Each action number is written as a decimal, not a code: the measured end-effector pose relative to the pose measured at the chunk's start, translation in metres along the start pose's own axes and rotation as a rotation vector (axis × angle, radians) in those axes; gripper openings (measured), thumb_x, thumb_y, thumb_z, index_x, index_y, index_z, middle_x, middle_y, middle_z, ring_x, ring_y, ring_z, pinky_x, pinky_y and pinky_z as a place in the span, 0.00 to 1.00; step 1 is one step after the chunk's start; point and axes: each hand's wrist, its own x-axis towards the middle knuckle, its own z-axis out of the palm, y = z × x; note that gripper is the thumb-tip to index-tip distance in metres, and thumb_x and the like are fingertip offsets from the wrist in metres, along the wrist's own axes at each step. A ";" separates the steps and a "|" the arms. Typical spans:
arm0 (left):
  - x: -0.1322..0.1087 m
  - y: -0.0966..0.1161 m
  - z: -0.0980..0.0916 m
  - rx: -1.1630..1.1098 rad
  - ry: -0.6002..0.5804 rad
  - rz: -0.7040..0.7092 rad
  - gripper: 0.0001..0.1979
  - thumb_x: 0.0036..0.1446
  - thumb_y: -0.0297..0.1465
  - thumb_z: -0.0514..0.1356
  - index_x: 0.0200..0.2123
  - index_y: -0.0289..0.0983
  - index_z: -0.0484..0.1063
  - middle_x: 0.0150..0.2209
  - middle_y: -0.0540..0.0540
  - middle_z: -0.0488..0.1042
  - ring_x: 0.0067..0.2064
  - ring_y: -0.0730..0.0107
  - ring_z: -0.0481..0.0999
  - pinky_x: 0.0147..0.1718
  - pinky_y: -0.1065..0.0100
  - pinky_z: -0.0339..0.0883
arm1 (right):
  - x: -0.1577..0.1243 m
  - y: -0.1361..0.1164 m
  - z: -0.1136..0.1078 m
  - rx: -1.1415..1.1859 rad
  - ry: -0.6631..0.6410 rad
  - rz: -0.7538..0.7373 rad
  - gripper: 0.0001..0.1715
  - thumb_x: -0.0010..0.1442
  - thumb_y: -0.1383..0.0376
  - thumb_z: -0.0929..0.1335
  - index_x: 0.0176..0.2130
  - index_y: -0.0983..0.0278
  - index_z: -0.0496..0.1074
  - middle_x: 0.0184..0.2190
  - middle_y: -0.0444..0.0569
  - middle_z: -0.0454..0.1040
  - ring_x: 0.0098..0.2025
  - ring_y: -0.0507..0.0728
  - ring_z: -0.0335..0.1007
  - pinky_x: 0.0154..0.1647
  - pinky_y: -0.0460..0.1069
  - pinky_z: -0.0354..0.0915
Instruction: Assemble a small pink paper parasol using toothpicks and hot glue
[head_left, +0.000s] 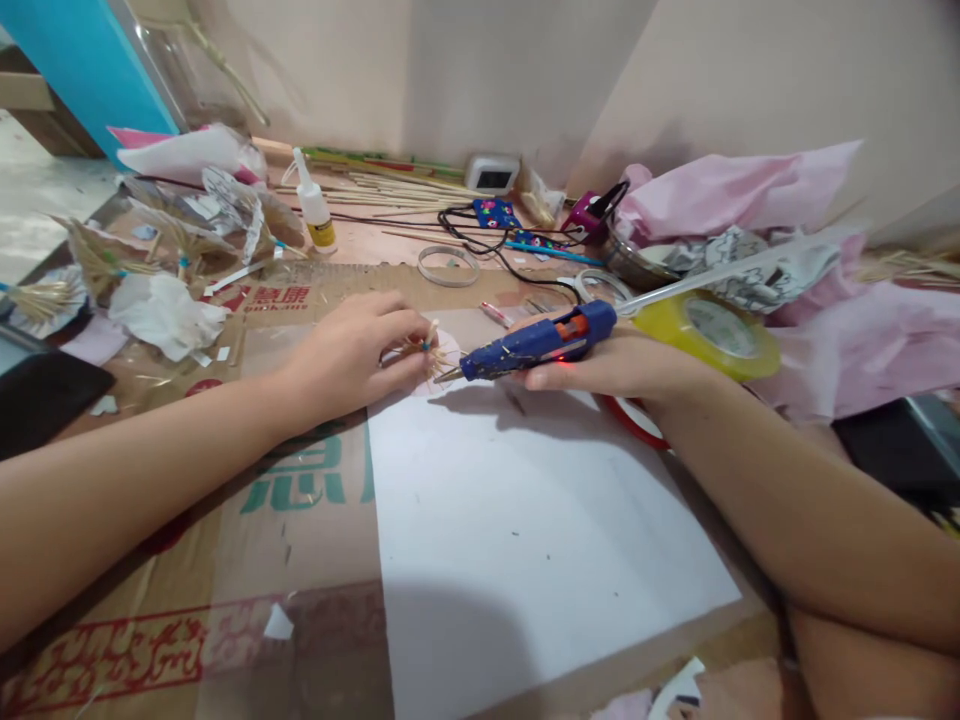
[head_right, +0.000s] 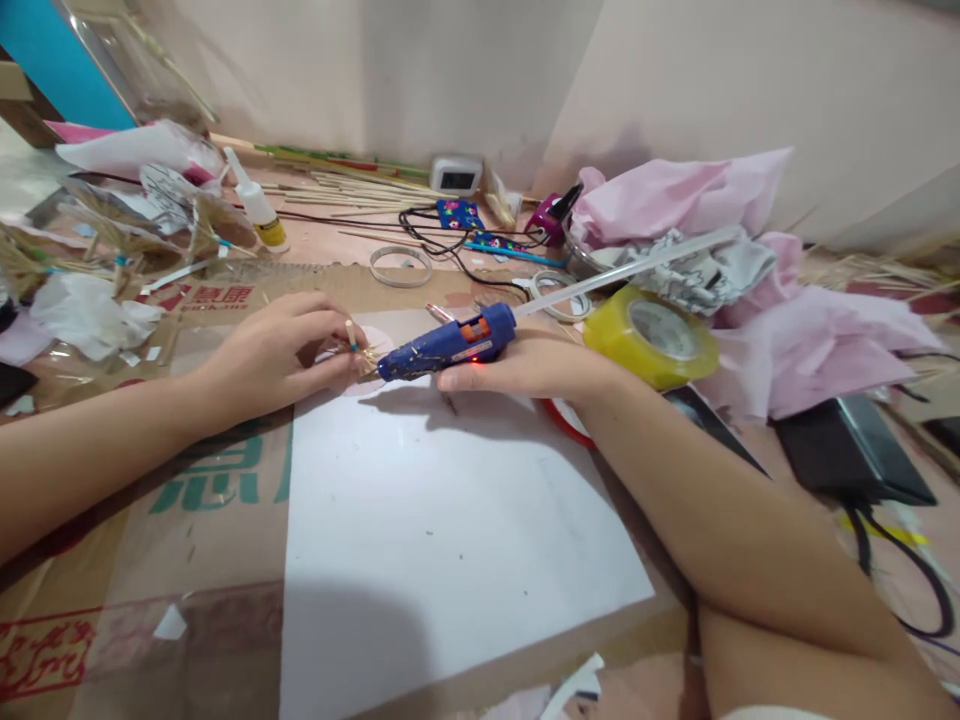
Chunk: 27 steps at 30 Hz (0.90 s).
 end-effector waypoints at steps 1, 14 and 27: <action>0.000 0.000 0.000 -0.001 0.001 0.003 0.14 0.62 0.37 0.54 0.39 0.35 0.74 0.36 0.45 0.72 0.40 0.64 0.70 0.38 0.66 0.61 | 0.002 0.002 0.000 -0.016 -0.016 -0.007 0.34 0.42 0.41 0.71 0.42 0.59 0.78 0.36 0.46 0.80 0.43 0.64 0.74 0.49 0.57 0.69; 0.002 0.002 -0.001 -0.023 -0.033 -0.031 0.13 0.62 0.37 0.53 0.39 0.36 0.74 0.38 0.44 0.72 0.40 0.63 0.71 0.40 0.65 0.62 | 0.006 -0.001 0.007 -0.144 0.075 -0.003 0.25 0.44 0.46 0.73 0.41 0.53 0.79 0.35 0.43 0.80 0.41 0.64 0.75 0.46 0.56 0.71; 0.001 0.000 0.000 -0.019 -0.016 -0.019 0.12 0.61 0.36 0.53 0.39 0.36 0.73 0.37 0.45 0.72 0.40 0.64 0.71 0.40 0.65 0.62 | 0.005 -0.006 0.008 -0.166 0.035 0.086 0.23 0.44 0.47 0.72 0.40 0.52 0.80 0.36 0.42 0.81 0.43 0.67 0.75 0.44 0.58 0.70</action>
